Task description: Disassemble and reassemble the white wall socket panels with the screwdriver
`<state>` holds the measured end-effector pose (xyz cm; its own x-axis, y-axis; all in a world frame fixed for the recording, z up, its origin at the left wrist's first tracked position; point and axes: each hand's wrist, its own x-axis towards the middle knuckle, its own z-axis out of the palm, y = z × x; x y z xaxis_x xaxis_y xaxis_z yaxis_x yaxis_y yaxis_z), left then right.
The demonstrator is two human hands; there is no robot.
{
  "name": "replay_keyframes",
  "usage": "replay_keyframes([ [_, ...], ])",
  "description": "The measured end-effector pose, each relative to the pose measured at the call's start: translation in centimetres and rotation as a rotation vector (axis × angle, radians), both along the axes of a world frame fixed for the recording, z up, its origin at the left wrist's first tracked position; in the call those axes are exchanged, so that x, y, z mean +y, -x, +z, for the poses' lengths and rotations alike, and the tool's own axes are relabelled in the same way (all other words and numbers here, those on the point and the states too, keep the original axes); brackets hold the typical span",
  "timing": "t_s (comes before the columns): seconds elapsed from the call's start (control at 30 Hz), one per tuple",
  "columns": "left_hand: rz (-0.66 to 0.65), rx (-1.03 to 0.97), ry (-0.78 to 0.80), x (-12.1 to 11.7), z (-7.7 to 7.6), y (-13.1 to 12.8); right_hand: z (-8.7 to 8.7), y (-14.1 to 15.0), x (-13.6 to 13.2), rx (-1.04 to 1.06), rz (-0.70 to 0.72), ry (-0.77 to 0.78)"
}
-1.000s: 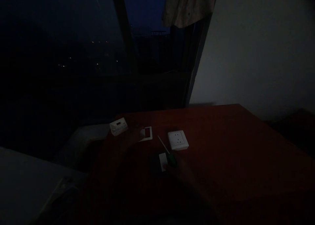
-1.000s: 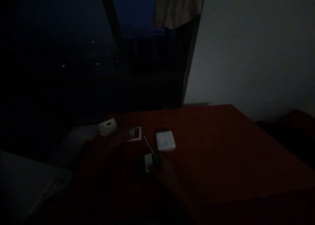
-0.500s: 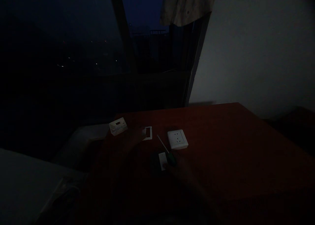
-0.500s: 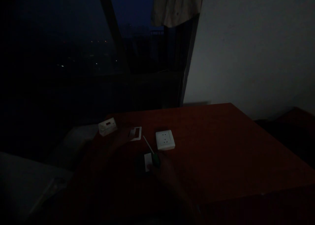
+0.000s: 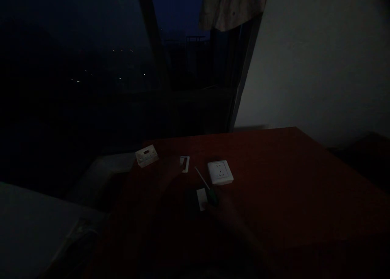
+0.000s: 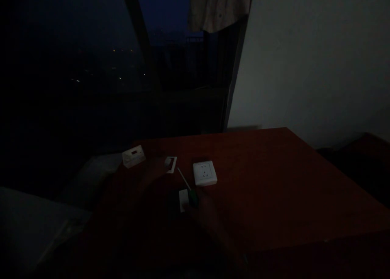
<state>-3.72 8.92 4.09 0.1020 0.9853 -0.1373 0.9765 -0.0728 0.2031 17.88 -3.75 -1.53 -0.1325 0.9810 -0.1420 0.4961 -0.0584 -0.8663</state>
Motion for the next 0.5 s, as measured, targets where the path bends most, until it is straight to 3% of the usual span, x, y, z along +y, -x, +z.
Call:
replay_keyframes([
  [0.5,0.005,-0.067,0.015,-0.07,0.54,-0.12,0.27,0.02,-0.07,-0.002,0.013,-0.032],
])
